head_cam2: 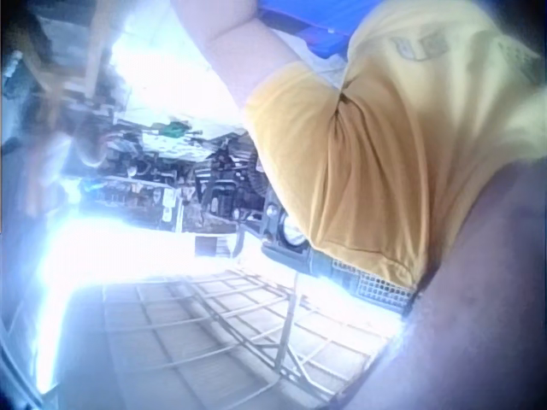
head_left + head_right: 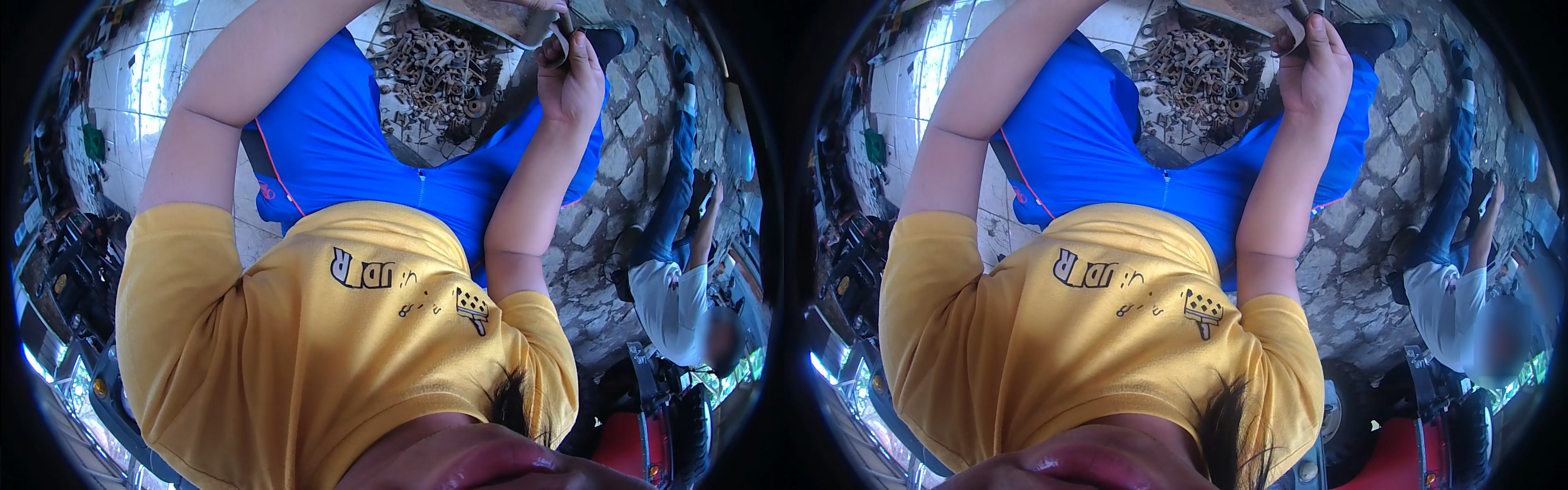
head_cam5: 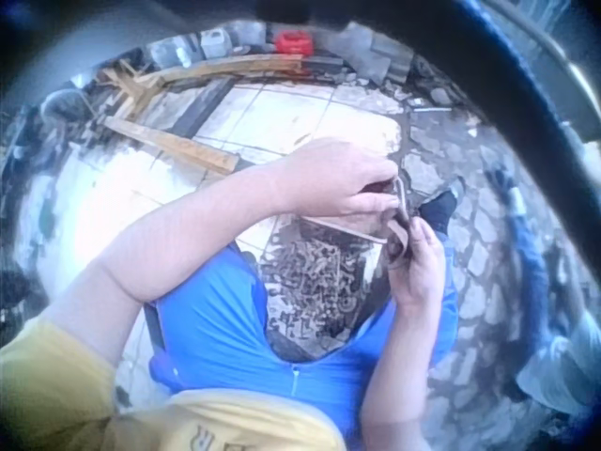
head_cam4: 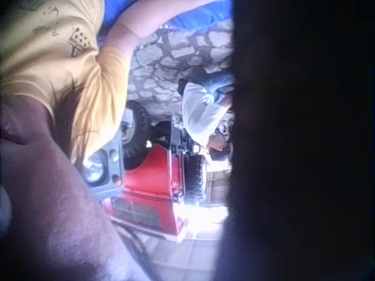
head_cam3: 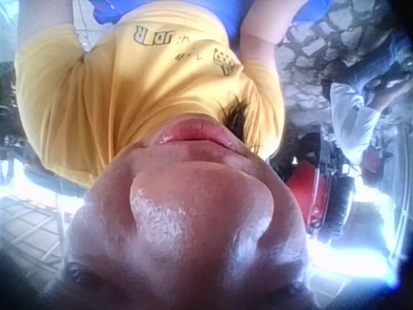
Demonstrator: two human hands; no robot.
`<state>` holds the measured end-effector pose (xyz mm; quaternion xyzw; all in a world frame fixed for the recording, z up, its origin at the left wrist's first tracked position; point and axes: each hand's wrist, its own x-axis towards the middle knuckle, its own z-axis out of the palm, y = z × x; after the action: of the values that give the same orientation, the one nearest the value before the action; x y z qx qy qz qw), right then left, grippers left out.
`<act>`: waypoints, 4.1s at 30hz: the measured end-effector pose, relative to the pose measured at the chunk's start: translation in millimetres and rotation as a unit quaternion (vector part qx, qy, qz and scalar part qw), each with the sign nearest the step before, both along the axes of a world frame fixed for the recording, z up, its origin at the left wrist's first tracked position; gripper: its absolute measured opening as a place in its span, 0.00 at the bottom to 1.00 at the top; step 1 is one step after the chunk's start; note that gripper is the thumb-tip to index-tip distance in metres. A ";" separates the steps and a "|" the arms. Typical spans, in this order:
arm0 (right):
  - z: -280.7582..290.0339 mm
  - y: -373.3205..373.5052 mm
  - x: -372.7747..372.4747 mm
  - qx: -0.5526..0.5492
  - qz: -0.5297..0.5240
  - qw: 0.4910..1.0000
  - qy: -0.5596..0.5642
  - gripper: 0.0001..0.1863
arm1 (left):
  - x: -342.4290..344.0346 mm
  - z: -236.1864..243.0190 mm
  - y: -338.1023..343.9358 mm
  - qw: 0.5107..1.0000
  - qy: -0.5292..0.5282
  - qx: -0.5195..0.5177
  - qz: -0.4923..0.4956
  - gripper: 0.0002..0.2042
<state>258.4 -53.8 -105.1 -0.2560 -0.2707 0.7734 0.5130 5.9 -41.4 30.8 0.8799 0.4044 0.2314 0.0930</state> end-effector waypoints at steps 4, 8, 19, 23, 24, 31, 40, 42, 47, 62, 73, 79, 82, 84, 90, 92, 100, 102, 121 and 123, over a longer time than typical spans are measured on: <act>27.9 -18.7 -29.0 0.070 -0.115 0.981 -0.139 0.13 | -3.5 -22.5 17.1 0.995 -0.054 -0.080 0.002 0.17; 50.9 -30.1 -37.6 0.410 -0.315 0.680 -0.519 0.09 | 0.5 -26.5 18.7 0.770 -0.223 -0.587 0.115 0.22; 20.1 -18.8 -27.2 0.007 -0.096 0.995 -0.023 0.13 | 2.9 17.9 10.1 0.988 0.072 -0.119 -0.066 0.20; 23.7 -20.9 -36.2 0.035 -0.173 0.982 -0.075 0.14 | 4.7 6.8 14.9 0.993 0.030 -0.110 -0.043 0.20; 25.1 -23.0 -38.6 0.074 -0.201 0.964 -0.158 0.12 | 5.5 7.9 12.0 0.990 0.015 -0.141 -0.019 0.21; 42.2 -26.3 -35.6 0.395 -0.313 0.733 -0.458 0.07 | 2.3 -5.9 19.0 0.905 -0.111 -0.409 0.044 0.21; 26.2 -27.2 -39.4 0.083 -0.202 0.940 -0.262 0.11 | 14.3 -13.3 13.6 0.987 0.004 -0.157 0.047 0.18; 26.8 -23.6 -42.1 0.251 -0.276 0.852 -0.367 0.10 | 1.7 -26.5 24.1 0.919 -0.103 -0.376 0.054 0.19; 40.3 -24.5 -34.3 0.436 -0.330 0.701 -0.458 0.08 | 3.8 -30.0 19.0 0.779 -0.216 -0.579 0.105 0.25; 15.5 -17.9 -32.0 0.040 -0.197 0.964 -0.172 0.08 | 18.2 -10.4 12.9 0.990 0.044 -0.134 -0.026 0.22; 28.5 -16.7 -30.7 0.384 -0.329 0.733 -0.454 0.09 | 3.9 -32.7 26.3 0.831 -0.172 -0.521 0.094 0.23; 12.9 -15.4 -30.4 0.012 -0.160 0.981 -0.108 0.11 | 11.8 -20.4 18.3 0.994 0.035 -0.105 -0.025 0.22; 13.8 -19.2 -35.7 0.057 -0.177 0.965 -0.186 0.12 | 13.0 -21.0 19.9 0.971 -0.015 -0.235 0.028 0.25; 18.5 -22.1 -40.2 0.186 -0.241 0.879 -0.367 0.11 | 5.8 -31.6 29.5 0.927 -0.092 -0.355 0.079 0.27; 27.3 -16.4 -37.0 0.465 -0.343 0.663 -0.476 0.10 | -4.7 -30.4 28.3 0.837 -0.164 -0.509 0.120 0.31; 29.3 -17.3 -36.8 0.449 -0.339 0.675 -0.477 0.09 | -6.5 -32.6 29.7 0.849 -0.140 -0.497 0.116 0.30; 14.4 -19.4 -28.1 -0.019 -0.064 0.995 -0.070 0.13 | 18.3 -13.3 15.5 0.988 -0.071 -0.123 0.052 0.23; 8.0 -16.8 -23.8 -0.074 0.011 0.996 0.055 0.15 | 22.3 -12.4 15.9 0.992 -0.079 -0.089 0.039 0.23; 23.3 -19.5 -31.1 0.168 -0.199 0.897 -0.357 0.13 | 10.0 -25.7 22.1 0.949 -0.041 -0.297 0.103 0.29; 20.2 -19.0 -30.2 0.150 -0.167 0.920 -0.320 0.14 | 7.0 -27.8 24.3 0.956 -0.028 -0.274 0.101 0.29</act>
<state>228.2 -72.8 -84.9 -0.4517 -0.4867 0.5034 0.5529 13.0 -17.1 3.0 0.7686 0.5361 0.1438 0.3182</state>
